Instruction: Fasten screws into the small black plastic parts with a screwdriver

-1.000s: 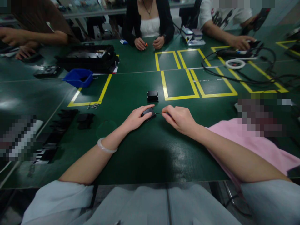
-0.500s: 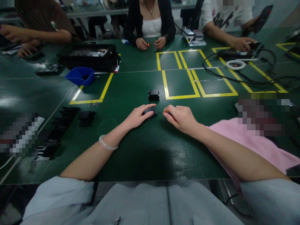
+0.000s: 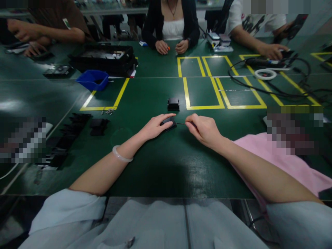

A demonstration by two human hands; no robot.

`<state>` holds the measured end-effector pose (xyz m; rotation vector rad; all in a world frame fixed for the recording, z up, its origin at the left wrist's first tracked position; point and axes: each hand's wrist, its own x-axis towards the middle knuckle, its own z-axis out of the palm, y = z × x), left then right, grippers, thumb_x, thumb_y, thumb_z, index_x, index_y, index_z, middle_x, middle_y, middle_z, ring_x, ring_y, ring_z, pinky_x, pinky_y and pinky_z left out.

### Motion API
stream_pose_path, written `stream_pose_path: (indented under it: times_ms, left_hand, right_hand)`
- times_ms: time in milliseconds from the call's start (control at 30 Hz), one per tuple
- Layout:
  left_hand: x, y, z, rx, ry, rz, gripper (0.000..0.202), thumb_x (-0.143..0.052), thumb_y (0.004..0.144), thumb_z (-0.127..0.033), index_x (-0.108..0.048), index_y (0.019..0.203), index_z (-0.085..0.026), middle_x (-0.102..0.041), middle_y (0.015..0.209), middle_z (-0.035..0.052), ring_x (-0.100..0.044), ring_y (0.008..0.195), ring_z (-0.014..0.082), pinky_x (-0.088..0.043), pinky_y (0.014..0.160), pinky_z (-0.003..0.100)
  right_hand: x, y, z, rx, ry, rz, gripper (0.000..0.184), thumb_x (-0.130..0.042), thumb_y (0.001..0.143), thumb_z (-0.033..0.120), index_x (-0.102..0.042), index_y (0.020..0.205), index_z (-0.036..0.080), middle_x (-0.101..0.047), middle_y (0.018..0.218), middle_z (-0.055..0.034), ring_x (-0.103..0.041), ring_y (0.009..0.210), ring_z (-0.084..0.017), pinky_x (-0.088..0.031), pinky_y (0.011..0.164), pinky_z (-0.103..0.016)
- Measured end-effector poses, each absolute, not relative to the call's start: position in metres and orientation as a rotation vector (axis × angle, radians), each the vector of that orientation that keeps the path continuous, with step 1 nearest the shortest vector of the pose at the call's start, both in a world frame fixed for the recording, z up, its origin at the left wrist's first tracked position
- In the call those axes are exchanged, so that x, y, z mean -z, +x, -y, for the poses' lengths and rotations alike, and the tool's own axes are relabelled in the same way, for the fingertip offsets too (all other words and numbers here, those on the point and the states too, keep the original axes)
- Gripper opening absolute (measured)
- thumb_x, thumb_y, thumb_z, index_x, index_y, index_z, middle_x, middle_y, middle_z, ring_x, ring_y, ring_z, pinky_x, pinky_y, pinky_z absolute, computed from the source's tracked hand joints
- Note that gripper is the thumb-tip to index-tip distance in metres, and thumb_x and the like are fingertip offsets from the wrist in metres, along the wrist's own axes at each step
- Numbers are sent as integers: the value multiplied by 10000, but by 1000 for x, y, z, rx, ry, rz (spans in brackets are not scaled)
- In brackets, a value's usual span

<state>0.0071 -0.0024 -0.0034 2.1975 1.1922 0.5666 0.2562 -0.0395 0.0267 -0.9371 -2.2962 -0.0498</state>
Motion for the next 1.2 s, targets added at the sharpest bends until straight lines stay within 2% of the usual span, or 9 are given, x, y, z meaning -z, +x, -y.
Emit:
stream_pose_path:
  times_ms: [133,400,633,867,1067,1200]
  left_hand:
    - [4,7,2,-573,2205,-1183,545,-460,999,-533,-558,1453,-249,-662,1311,80,-623,1146,255,-449,1001,378]
    - [2,9,3,-574,2205,-1201,541,-466,992,-516,-562,1448,-241,-669,1298,86,-625,1133,256,-447,999,382]
    - [4,9,3,-583,2209,-1197,537,-465,995,-513,-565,1447,-240,-670,1281,89,-626,1130,256,-448,994,379]
    - [5,9,3,-597,2204,-1192,528,-471,995,-496,-568,1444,-235,-657,1332,82,-615,1182,255,-438,1028,369]
    - [8,7,1,-588,2219,-1182,529,-464,1007,-511,-552,1459,-250,-654,1336,69,-616,1182,251,-441,1020,371]
    - [9,7,1,-584,2224,-1183,527,-463,1008,-516,-548,1461,-260,-650,1351,63,-610,1200,244,-434,1036,364]
  right_hand:
    - [-24,257,38,42,-974,2244,241,-385,1004,274,-609,1018,188,-712,767,-44,-648,644,-172,-429,633,-274]
    - [-24,259,36,68,-962,2271,302,-363,1033,331,-620,962,190,-686,717,-32,-624,616,-164,-413,608,-273]
    - [-22,258,37,87,-903,2250,241,-390,1010,260,-608,1069,177,-726,804,-47,-668,663,-174,-452,638,-276]
    - [-23,260,37,47,-953,2315,319,-357,1038,349,-622,1000,176,-704,745,-48,-651,639,-178,-433,623,-278]
    - [-25,258,39,156,-868,2258,233,-398,1009,228,-617,1033,154,-726,767,-51,-669,627,-171,-448,617,-267]
    - [-26,257,40,242,-831,2270,222,-407,1015,235,-615,970,173,-711,723,-24,-638,585,-155,-428,606,-265]
